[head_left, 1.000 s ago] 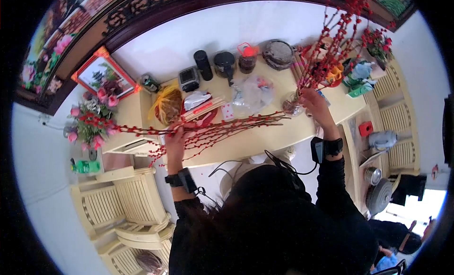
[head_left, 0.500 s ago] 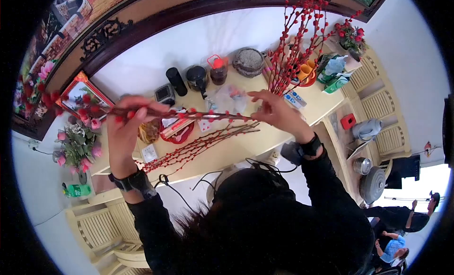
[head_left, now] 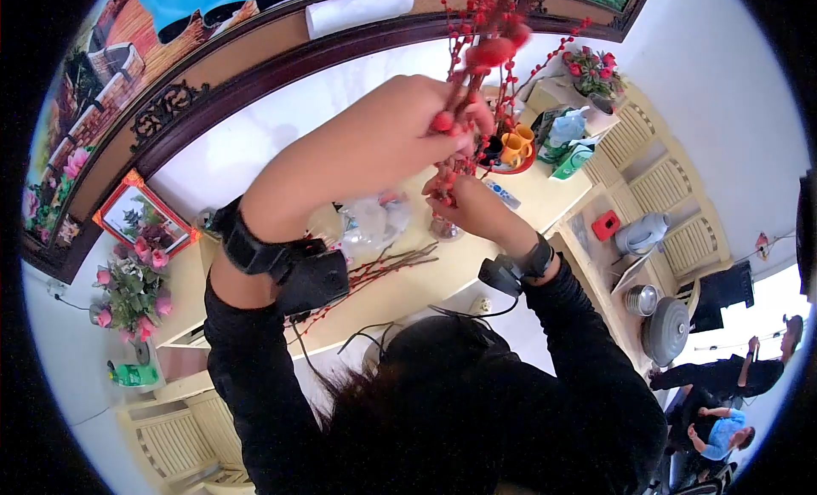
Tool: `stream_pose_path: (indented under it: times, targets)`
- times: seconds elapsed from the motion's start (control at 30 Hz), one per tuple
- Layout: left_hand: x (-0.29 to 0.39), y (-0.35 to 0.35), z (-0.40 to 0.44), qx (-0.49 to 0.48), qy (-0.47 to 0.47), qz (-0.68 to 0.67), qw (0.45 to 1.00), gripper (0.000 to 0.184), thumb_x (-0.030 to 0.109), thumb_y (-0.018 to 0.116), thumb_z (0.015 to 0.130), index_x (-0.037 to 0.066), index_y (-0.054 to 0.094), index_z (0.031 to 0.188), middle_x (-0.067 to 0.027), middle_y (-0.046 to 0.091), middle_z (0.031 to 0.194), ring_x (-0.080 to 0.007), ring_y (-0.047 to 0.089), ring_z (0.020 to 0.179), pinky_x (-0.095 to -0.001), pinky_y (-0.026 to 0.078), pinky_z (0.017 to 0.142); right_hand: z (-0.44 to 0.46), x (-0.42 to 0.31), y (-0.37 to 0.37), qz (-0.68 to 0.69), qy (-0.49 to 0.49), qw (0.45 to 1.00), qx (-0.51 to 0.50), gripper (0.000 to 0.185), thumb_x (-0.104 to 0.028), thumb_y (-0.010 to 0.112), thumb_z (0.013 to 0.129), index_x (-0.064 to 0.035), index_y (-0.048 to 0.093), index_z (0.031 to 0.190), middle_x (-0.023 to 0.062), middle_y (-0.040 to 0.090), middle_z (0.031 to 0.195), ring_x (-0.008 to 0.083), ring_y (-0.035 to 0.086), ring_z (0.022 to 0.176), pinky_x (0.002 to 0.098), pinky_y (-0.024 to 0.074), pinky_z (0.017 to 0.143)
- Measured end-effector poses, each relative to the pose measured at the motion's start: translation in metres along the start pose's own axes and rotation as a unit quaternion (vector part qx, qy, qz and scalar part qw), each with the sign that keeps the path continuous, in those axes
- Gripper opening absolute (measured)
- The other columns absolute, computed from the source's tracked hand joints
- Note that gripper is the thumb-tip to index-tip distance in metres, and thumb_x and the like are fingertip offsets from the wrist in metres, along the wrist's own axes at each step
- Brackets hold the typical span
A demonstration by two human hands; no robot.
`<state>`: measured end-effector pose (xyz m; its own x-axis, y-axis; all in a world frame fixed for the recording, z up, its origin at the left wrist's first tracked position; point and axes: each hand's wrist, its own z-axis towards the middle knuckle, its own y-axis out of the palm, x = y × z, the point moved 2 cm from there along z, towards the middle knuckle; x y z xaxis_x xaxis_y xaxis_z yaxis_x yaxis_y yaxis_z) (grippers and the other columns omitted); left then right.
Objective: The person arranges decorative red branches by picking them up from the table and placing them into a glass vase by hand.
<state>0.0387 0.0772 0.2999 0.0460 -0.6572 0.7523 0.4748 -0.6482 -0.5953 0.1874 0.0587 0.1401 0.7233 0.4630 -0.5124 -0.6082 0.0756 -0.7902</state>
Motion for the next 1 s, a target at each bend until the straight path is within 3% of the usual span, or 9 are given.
stream_pose_path:
  times: [0.03, 0.13, 0.4, 0.57, 0.63, 0.7, 0.73, 0.87, 1.0]
  targets:
    - [0.003, 0.005, 0.010, -0.004, -0.013, 0.011, 1.000, 0.016, 0.004, 0.046, 0.080, -0.003, 0.050, 0.093, -0.0066, 0.056, 0.078, -0.0117, 0.054, 0.073, -0.0233, 0.043, 0.065, -0.003, 0.002, -0.007, 0.057, 0.074, 0.995, -0.034, 0.013, -0.011, 0.055, 0.075, -0.0026, 0.054, 0.085, 0.0121, 0.055, 0.069, 0.0240, 0.054, 0.063, 0.0317, 0.0421, 0.060]
    - [0.005, 0.013, 0.041, 0.017, 0.002, 0.052, 0.999, 0.020, 0.005, 0.049, 0.078, -0.001, 0.049, 0.097, -0.0051, 0.056, 0.078, -0.0114, 0.054, 0.075, -0.0238, 0.043, 0.067, -0.009, 0.013, -0.026, 0.096, 0.067, 0.993, -0.034, 0.019, -0.015, 0.056, 0.074, -0.0008, 0.050, 0.084, 0.0178, 0.054, 0.071, 0.0328, 0.052, 0.065, 0.0383, 0.0413, 0.058]
    - [-0.020, 0.009, 0.057, 0.204, 0.099, -0.082, 0.970, 0.049, 0.005, 0.058, 0.071, 0.002, 0.037, 0.116, -0.0082, 0.051, 0.103, -0.0152, 0.049, 0.096, -0.0274, 0.041, 0.080, -0.029, 0.053, -0.069, 0.173, 0.113, 0.976, 0.072, 0.015, -0.013, 0.058, 0.075, 0.0003, 0.055, 0.082, 0.0146, 0.057, 0.072, 0.0231, 0.054, 0.064, 0.0317, 0.0422, 0.059]
    - [-0.111, 0.050, 0.014, 0.417, -0.016, -0.128, 0.900, 0.032, 0.001, 0.054, 0.073, 0.000, 0.047, 0.105, -0.0053, 0.055, 0.093, -0.0074, 0.050, 0.073, -0.0203, 0.043, 0.063, -0.027, 0.056, -0.079, 0.223, 0.083, 0.961, 0.141, 0.018, -0.013, 0.058, 0.076, -0.0003, 0.053, 0.088, 0.0097, 0.056, 0.072, 0.0157, 0.051, 0.060, 0.0291, 0.0417, 0.056]
    - [-0.149, 0.093, 0.000, 0.410, -0.050, -0.199, 0.889, 0.037, 0.001, 0.057, 0.068, 0.002, 0.047, 0.104, -0.0029, 0.055, 0.091, -0.0060, 0.044, 0.062, -0.0182, 0.039, 0.056, -0.021, 0.041, -0.078, 0.195, 0.082, 0.971, 0.111, 0.011, -0.010, 0.056, 0.078, -0.0007, 0.053, 0.084, 0.0063, 0.055, 0.073, 0.0117, 0.051, 0.066, 0.0258, 0.0419, 0.061]
    - [-0.165, 0.128, -0.009, 0.382, -0.096, -0.085, 0.915, 0.044, 0.004, 0.061, 0.065, 0.004, 0.046, 0.107, -0.0017, 0.055, 0.089, -0.0066, 0.042, 0.060, -0.0184, 0.038, 0.056, -0.013, 0.037, -0.066, 0.225, 0.109, 0.966, 0.069, 0.011, -0.010, 0.056, 0.078, -0.0009, 0.052, 0.082, 0.0058, 0.055, 0.074, 0.0116, 0.051, 0.068, 0.0254, 0.0419, 0.063]
    - [-0.177, 0.141, -0.013, 0.344, -0.125, -0.029, 0.930, 0.049, 0.011, 0.064, 0.064, 0.007, 0.045, 0.109, -0.0014, 0.055, 0.090, -0.0071, 0.040, 0.058, -0.0203, 0.038, 0.056, -0.008, 0.035, -0.058, 0.229, 0.073, 0.965, 0.109, 0.015, -0.014, 0.057, 0.076, -0.0007, 0.053, 0.082, 0.0105, 0.055, 0.066, 0.0161, 0.051, 0.058, 0.0289, 0.0409, 0.054]
    - [-0.158, 0.148, -0.020, 0.287, -0.187, 0.204, 0.917, 0.060, 0.027, 0.069, 0.061, 0.009, 0.043, 0.112, -0.0062, 0.056, 0.085, -0.0195, 0.054, 0.069, -0.0310, 0.042, 0.060, 0.007, 0.019, -0.041, 0.225, 0.079, 0.969, 0.057, 0.015, -0.014, 0.056, 0.076, -0.0007, 0.052, 0.083, 0.0123, 0.055, 0.067, 0.0176, 0.052, 0.057, 0.0305, 0.0412, 0.054]
    - [-0.179, 0.152, -0.029, 0.281, -0.271, 0.206, 0.897, 0.044, 0.027, 0.061, 0.070, 0.008, 0.045, 0.106, -0.0084, 0.058, 0.084, -0.0246, 0.056, 0.072, -0.0343, 0.043, 0.059, 0.018, 0.014, -0.019, 0.245, 0.043, 0.969, 0.013, 0.016, -0.013, 0.055, 0.076, -0.0001, 0.051, 0.084, 0.0135, 0.055, 0.068, 0.0212, 0.053, 0.059, 0.0319, 0.0419, 0.056]
